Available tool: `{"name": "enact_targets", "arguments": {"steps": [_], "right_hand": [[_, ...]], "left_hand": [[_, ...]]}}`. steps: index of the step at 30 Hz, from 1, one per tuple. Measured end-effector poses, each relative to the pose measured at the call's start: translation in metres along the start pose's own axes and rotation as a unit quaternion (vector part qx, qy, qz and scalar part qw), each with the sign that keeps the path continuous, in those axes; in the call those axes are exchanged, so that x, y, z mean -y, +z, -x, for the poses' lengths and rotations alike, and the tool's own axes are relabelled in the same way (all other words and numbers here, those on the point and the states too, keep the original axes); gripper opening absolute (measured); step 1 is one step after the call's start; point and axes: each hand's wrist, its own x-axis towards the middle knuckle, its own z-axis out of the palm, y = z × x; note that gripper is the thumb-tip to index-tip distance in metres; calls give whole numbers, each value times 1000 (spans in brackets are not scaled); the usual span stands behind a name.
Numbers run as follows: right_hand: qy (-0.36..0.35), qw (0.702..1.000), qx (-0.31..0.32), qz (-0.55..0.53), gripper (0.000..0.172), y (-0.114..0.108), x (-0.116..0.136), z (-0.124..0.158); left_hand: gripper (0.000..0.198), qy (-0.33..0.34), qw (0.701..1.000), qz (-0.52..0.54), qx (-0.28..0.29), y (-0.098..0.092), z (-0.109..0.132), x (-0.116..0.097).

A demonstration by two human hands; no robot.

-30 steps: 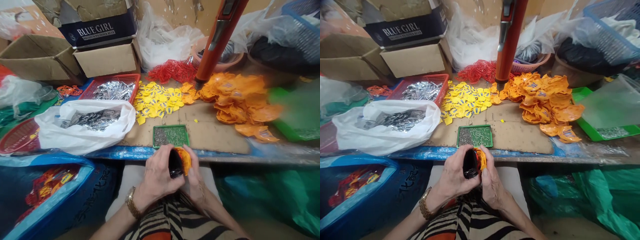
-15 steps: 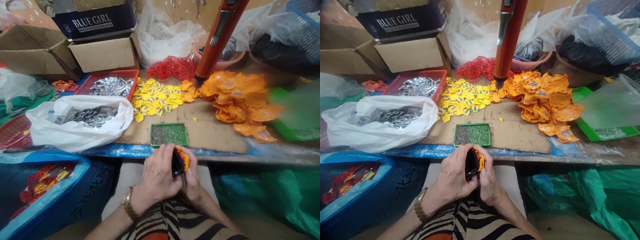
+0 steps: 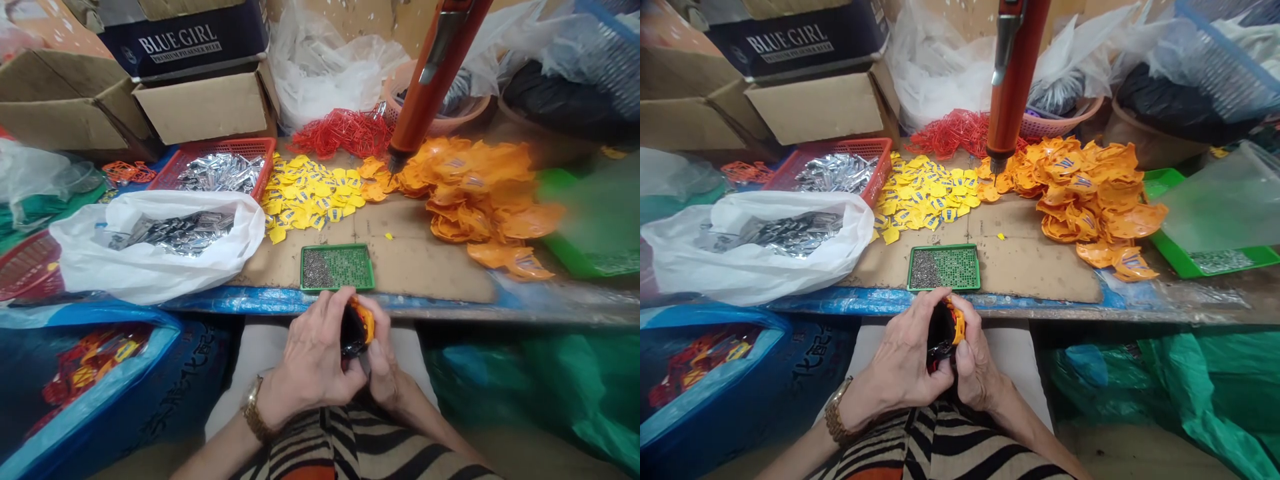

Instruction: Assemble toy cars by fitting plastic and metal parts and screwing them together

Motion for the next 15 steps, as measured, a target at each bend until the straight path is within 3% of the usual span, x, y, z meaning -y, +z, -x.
{"name": "enact_targets", "arguments": {"steps": [4, 12, 15], "right_hand": [[1, 1000, -5, 11, 56, 0, 1, 0], [-1, 999, -32, 0, 54, 4, -4, 5], [4, 999, -38, 0, 55, 5, -6, 7]], "left_hand": [[84, -19, 999, 25, 18, -2, 1, 0], [79, 16, 1000, -12, -22, -4, 1, -2], [77, 17, 1000, -13, -4, -4, 0, -2]]}}
